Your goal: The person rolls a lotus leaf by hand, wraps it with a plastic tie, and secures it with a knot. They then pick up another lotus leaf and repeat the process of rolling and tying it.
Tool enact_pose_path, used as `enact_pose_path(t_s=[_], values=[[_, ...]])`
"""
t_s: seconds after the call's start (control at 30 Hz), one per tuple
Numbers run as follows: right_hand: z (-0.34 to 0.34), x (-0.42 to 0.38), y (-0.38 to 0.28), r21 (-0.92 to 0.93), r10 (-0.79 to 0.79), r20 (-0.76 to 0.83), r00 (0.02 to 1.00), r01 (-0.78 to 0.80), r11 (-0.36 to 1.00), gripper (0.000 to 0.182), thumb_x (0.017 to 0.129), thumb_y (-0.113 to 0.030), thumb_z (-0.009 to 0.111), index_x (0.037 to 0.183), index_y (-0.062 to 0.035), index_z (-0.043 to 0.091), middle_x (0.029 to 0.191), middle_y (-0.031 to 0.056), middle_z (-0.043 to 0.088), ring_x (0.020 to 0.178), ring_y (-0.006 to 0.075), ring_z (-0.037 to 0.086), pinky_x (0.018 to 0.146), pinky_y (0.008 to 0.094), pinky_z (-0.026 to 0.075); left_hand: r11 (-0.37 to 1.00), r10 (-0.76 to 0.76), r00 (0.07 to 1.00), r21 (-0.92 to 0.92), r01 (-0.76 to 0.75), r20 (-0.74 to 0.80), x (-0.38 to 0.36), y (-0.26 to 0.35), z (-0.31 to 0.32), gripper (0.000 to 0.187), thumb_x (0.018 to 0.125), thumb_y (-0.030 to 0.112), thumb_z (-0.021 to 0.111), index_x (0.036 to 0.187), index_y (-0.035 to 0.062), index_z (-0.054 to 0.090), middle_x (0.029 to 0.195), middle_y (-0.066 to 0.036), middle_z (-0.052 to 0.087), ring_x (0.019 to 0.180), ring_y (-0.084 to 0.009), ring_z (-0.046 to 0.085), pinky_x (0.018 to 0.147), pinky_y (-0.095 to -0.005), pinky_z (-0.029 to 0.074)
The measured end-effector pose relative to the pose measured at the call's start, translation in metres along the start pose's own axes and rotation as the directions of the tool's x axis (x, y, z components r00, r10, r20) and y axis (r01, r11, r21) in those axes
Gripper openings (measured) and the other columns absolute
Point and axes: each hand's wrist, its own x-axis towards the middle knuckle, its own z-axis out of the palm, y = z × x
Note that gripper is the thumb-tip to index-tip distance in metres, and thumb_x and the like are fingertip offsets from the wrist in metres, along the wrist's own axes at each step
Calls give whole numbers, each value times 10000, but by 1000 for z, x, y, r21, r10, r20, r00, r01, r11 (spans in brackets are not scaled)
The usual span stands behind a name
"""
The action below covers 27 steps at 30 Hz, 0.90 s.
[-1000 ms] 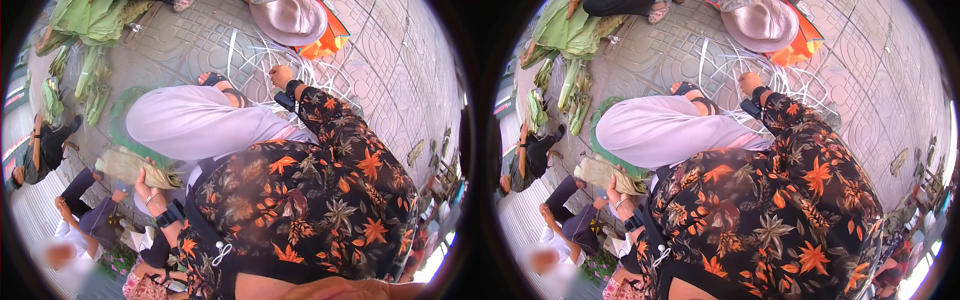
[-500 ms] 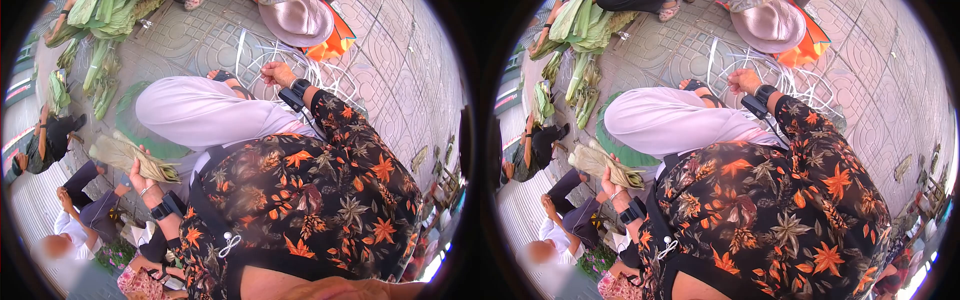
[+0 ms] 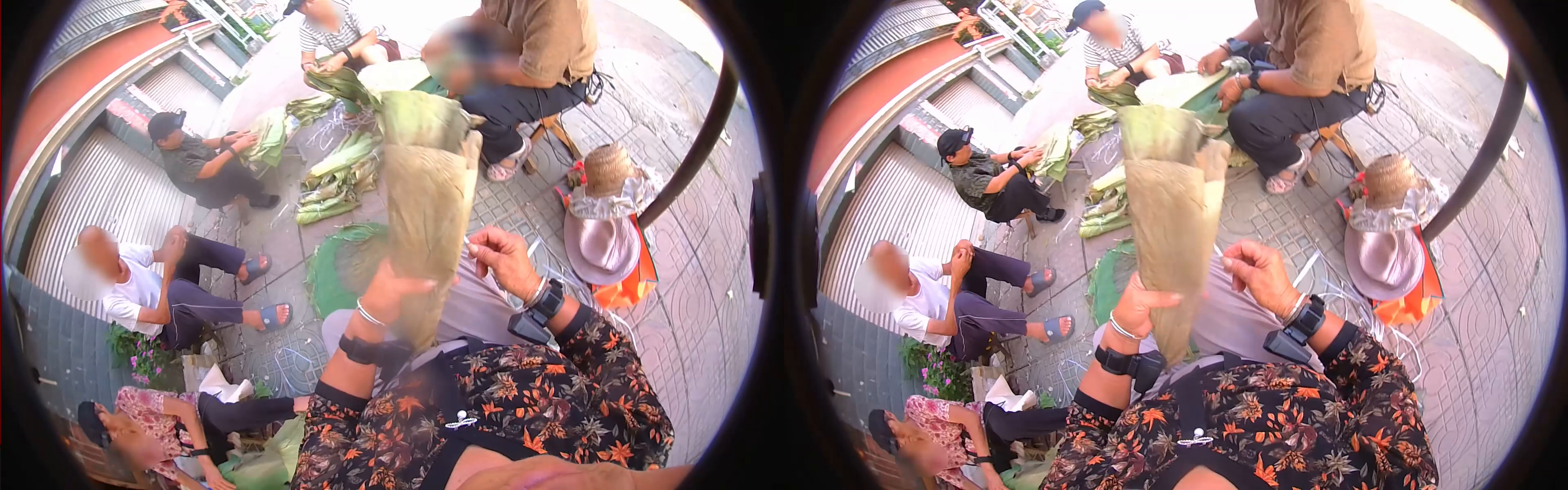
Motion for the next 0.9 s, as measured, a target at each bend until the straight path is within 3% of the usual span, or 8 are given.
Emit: enact_pose_path(t_s=[0.23, 0.37, 0.47, 0.53, 0.6, 0.63, 0.83, 0.9], values=[[27, -8, -18, -3, 16, 269, 963, -16, 1000, 189, 883, -10, 529, 1035, -23, 640, 822, 35, 666, 628, 78, 603, 534, 219, 484, 1000, -20, 997, -13, 21, 69, -17, -12, 10, 532, 698, -30, 679, 1203, -40, 515, 1078, -170, 633, 943, -313, 648, 824, -400, 528], [33, -12, -24, -69, 57, 238, 970, -42, 997, 203, 852, -31, 565, 1040, -13, 641, 844, 41, 671, 653, 83, 593, 558, 238, 486, 1000, 8, 1000, 19, -8, -12, -22, -28, -1, 522, 704, -40, 668, 1202, -48, 509, 1074, -184, 631, 936, -316, 650, 778, -400, 550], [31, -11, -26, -230, 38, 270, 962, 26, 973, 231, 835, -53, 586, 1056, -6, 632, 846, 55, 677, 676, 91, 583, 588, 268, 487, 999, 38, 996, -22, -40, -76, -25, -37, -6, 514, 706, -59, 653, 1198, -57, 503, 1074, -199, 625, 931, -328, 649, 758, -418, 562], [25, -10, -13, -403, -119, 261, 958, 220, 888, 197, 815, -97, 616, 991, -18, 653, 842, 105, 663, 718, 200, 618, 637, 331, 492, 994, 87, 984, -56, -97, -157, -25, -44, -9, 512, 705, -74, 642, 1197, -64, 498, 1078, -210, 619, 927, -339, 648, 752, -434, 568], [17, -6, 3, -565, -325, 312, 893, 450, 691, 168, 809, -121, 627, 946, -32, 667, 855, 133, 642, 740, 276, 621, 652, 363, 492, 987, 100, 981, -106, -118, -166, -25, -47, -10, 509, 699, -87, 633, 1187, -76, 489, 1055, -213, 617, 922, -356, 645, 726, -460, 577], [17, -8, 2, -623, -369, 297, 881, 472, 624, 100, 793, -127, 633, 853, -56, 670, 861, 151, 599, 763, 355, 590, 650, 406, 483, 985, 104, 980, -121, -126, -167, -26, -48, -12, 510, 699, -86, 634, 1186, -77, 486, 1046, -210, 618, 922, -358, 645, 722, -463, 579], [9, -11, 1, -845, -343, 290, 893, 408, 347, 98, 800, -154, 603, 846, -75, 638, 795, 160, 566, 718, 358, 582, 617, 436, 461, 969, 70, 986, -223, -103, -149, -25, -50, -12, 495, 712, -89, 611, 1188, -82, 476, 1023, -203, 619, 924, -370, 642, 717, -475, 581], [2, -7, 7, -857, -316, 310, 897, 407, 315, 125, 820, -176, 591, 886, -81, 637, 795, 163, 586, 730, 353, 595, 624, 429, 468, 965, 59, 989, -246, -92, -138, -23, -52, -12, 488, 714, -91, 605, 1185, -83, 478, 1028, -204, 617, 927, -370, 641, 716, -476, 581]])
